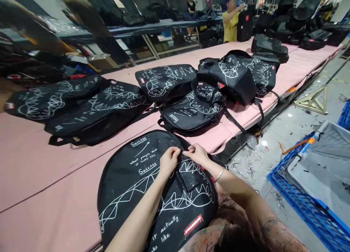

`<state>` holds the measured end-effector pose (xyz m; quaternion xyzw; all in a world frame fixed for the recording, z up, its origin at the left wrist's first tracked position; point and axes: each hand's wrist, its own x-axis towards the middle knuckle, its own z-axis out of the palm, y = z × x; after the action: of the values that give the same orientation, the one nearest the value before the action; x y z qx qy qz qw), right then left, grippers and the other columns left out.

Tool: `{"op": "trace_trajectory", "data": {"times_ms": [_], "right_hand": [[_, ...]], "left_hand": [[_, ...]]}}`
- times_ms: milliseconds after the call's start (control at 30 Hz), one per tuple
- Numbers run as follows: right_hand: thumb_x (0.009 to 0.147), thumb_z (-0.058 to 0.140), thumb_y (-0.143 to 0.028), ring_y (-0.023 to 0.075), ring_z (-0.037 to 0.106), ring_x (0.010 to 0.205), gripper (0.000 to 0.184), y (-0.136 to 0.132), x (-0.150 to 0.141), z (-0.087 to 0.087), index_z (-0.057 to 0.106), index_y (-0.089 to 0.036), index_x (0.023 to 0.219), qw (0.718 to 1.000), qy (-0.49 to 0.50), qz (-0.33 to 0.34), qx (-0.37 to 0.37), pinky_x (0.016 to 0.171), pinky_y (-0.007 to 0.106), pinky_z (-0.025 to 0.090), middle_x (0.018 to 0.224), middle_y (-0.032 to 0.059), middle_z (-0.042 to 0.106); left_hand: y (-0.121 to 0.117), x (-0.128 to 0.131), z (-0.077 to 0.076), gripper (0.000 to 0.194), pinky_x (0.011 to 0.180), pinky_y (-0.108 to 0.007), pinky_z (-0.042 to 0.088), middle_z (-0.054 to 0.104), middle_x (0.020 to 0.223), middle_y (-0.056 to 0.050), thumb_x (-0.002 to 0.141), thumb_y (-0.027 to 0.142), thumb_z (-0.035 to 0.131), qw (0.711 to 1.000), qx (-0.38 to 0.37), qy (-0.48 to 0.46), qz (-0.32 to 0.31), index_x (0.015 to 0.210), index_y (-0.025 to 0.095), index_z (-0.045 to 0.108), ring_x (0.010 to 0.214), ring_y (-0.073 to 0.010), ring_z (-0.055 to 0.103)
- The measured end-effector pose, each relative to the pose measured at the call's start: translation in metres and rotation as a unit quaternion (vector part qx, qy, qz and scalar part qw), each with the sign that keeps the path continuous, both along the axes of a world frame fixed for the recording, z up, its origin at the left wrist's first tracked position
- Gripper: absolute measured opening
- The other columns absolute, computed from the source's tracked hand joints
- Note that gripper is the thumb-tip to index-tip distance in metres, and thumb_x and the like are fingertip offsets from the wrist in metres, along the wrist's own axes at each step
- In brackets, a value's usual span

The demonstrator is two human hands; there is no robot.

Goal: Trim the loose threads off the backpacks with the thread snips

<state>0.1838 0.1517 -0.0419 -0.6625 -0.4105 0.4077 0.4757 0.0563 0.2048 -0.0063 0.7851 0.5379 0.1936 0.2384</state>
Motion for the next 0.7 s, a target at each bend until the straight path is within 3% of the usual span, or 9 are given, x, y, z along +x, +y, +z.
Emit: {"op": "trace_trajectory", "data": {"times_ms": [100,367,533,700], "right_hand": [[0.084,0.049,-0.03,0.0188,0.055,0.09,0.021,-0.009,0.007,-0.002,0.059,-0.016,0.096,0.995,-0.095,0.004,0.025,0.084,0.035,0.041,0.091,0.0063,0.06],[0.084,0.054,-0.022,0.0185,0.055,0.095,0.021,-0.018,0.012,-0.002,0.061,-0.019,0.104,0.965,-0.232,0.092,0.076,0.088,0.031,0.039,0.097,0.0066,0.061],[0.083,0.055,-0.024,0.0212,0.055,0.095,0.018,-0.01,0.015,0.009,0.065,-0.02,0.098,0.957,-0.251,0.115,0.087,0.088,0.032,0.038,0.094,0.008,0.063],[0.082,0.056,-0.02,0.0194,0.056,0.094,0.015,-0.012,0.024,0.012,0.067,-0.02,0.093,0.969,-0.212,0.102,0.072,0.088,0.03,0.038,0.095,0.0059,0.065]], "left_hand": [[0.003,-0.003,-0.002,0.016,0.064,-0.026,0.042,0.062,0.07,-0.001,0.077,0.032,0.042,1.0,-0.019,-0.02,0.016,0.07,0.021,0.052,0.067,-0.0173,0.058],[0.004,-0.001,0.0,0.014,0.065,-0.026,0.041,0.061,0.067,0.0,0.072,0.033,0.045,0.997,-0.044,-0.059,0.031,0.066,0.021,0.05,0.067,-0.0176,0.057],[0.005,-0.001,0.003,0.012,0.065,-0.027,0.04,0.057,0.065,0.0,0.07,0.031,0.046,0.994,-0.052,-0.09,0.027,0.065,0.021,0.05,0.066,-0.0173,0.054],[-0.006,-0.003,0.016,0.018,0.059,-0.026,0.04,0.048,0.057,0.002,0.075,0.036,0.04,0.984,-0.086,-0.152,0.017,0.068,0.02,0.046,0.057,-0.0144,0.048]]}}
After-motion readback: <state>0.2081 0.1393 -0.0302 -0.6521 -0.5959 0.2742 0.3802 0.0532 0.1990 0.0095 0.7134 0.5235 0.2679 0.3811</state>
